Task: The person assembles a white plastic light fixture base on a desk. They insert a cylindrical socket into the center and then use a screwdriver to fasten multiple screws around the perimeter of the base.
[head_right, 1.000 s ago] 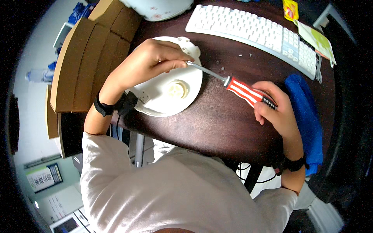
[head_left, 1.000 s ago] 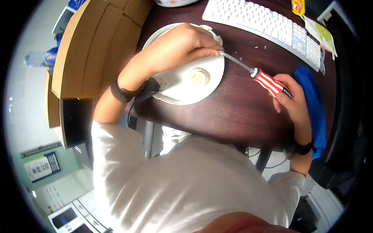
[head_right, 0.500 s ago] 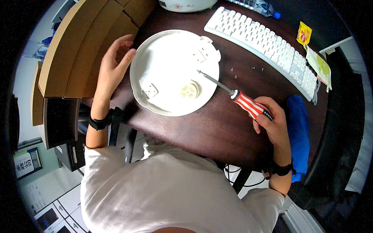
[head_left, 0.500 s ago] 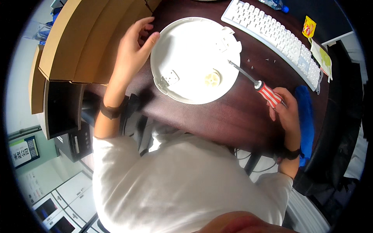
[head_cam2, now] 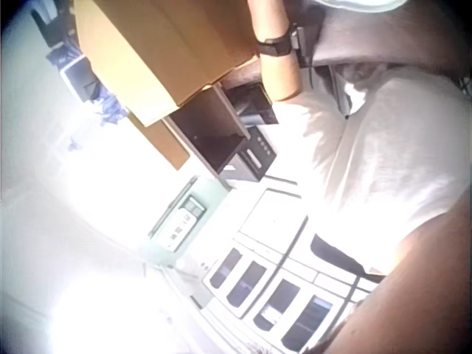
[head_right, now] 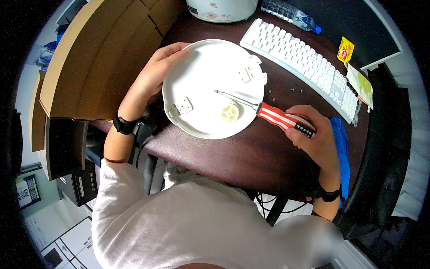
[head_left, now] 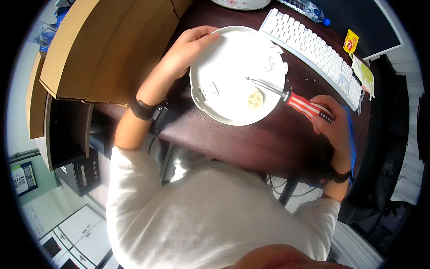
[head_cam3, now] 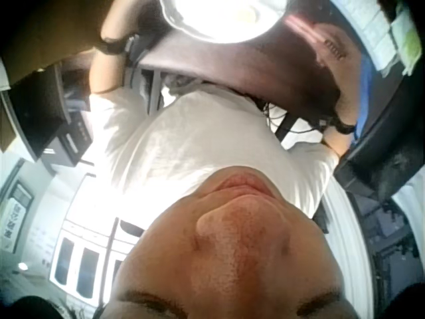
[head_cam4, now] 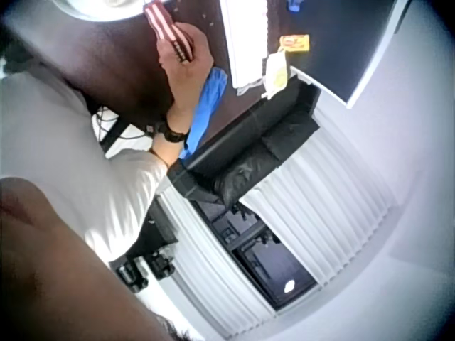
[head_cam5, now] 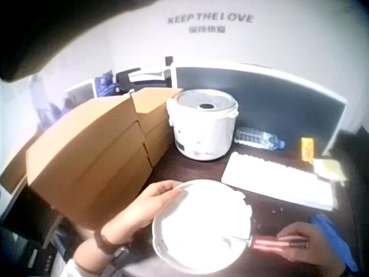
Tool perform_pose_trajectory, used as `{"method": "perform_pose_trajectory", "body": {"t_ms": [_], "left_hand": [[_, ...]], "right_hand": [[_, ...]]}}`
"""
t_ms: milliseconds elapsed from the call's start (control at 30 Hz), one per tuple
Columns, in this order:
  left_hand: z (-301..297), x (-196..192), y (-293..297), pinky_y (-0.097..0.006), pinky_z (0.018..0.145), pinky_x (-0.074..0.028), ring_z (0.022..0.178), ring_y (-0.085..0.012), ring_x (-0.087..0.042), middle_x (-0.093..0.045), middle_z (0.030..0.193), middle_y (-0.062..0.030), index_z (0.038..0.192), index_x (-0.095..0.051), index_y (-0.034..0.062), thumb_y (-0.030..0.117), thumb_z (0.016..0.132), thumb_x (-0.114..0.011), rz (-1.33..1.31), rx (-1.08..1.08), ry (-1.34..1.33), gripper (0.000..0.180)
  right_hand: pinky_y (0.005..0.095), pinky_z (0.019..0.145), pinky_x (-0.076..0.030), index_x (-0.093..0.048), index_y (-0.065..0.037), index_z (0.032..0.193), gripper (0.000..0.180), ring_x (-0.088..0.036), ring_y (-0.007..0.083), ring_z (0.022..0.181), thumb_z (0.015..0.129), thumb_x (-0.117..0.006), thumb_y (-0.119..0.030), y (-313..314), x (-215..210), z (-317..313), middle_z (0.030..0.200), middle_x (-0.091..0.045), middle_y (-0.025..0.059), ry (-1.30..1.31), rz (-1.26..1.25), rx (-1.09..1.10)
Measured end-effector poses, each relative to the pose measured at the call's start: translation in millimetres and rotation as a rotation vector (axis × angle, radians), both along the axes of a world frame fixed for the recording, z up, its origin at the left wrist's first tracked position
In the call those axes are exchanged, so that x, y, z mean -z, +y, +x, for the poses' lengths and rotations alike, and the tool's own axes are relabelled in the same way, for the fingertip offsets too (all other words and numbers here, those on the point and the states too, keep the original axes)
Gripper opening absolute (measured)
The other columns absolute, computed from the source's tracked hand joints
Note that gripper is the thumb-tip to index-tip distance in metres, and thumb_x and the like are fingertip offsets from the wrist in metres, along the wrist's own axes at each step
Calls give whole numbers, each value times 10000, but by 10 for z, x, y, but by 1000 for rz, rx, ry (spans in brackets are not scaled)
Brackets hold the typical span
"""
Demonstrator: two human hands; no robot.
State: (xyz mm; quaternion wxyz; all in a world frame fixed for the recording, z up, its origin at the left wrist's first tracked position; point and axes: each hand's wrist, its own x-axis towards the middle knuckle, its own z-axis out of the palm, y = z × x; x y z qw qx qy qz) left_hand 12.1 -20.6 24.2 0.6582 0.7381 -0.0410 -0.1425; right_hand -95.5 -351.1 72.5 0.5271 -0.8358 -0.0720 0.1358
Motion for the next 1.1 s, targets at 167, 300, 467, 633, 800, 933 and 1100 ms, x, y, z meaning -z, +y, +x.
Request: {"method": "perform_pose_trajectory", "body": {"t_ms": [167,300,467,633,800,933,1100], "left_hand": [[115,20,17,-243,766,-485,869,-133,-599,-612,989,-104,1160,-522,-25,220,889,-494,-115,-4,6,367],[61,89,58,-254,807,-473,903,-157,-595,-603,1032,-123,1187,-505,-26,193,877,-470,-296,-15,47,381],[-57,185,-9,-290,892,-426,1009,-185,-556,-574,1109,-136,1223,-471,-27,234,846,-381,-477,-44,68,467],[-87,215,23,-303,910,-410,1020,-193,-544,-568,1118,-131,1222,-474,-11,252,844,-355,-576,-48,111,476],[-84,247,38,-301,907,-411,1008,-182,-547,-571,1111,-126,1208,-485,-6,245,859,-372,-717,-61,171,445],[-77,298,63,-292,899,-417,994,-180,-553,-574,1101,-122,1201,-487,-10,240,860,-397,-742,-43,143,432],[-86,309,65,-296,892,-423,977,-187,-558,-571,1084,-120,1199,-465,-13,195,829,-420,-768,-46,157,427]], "right_hand": [[256,695,-473,-580,-14,961,277,-623,161,758,712,-675,-90,370,-270,110,838,-634,100,-271,-178,-145],[257,678,-473,-584,-25,964,285,-626,173,739,706,-680,-101,573,-371,136,873,-637,114,-235,-232,-149],[267,680,-478,-589,-24,963,300,-632,197,740,691,-688,-103,711,-483,167,882,-637,123,-255,-335,-197],[282,700,-486,-595,-19,962,327,-637,227,758,660,-699,-87,958,-665,207,886,-636,130,-236,-445,-245],[293,710,-492,-597,-17,956,330,-640,235,761,642,-695,-50,1187,-769,233,883,-634,136,-254,-566,-263],[294,705,-494,-596,-10,945,328,-641,248,751,631,-686,-18,1277,-781,234,878,-632,142,-275,-600,-254],[297,696,-493,-591,-5,943,334,-639,259,747,621,-679,0,1364,-854,209,868,-628,143,-306,-654,-278]]}}
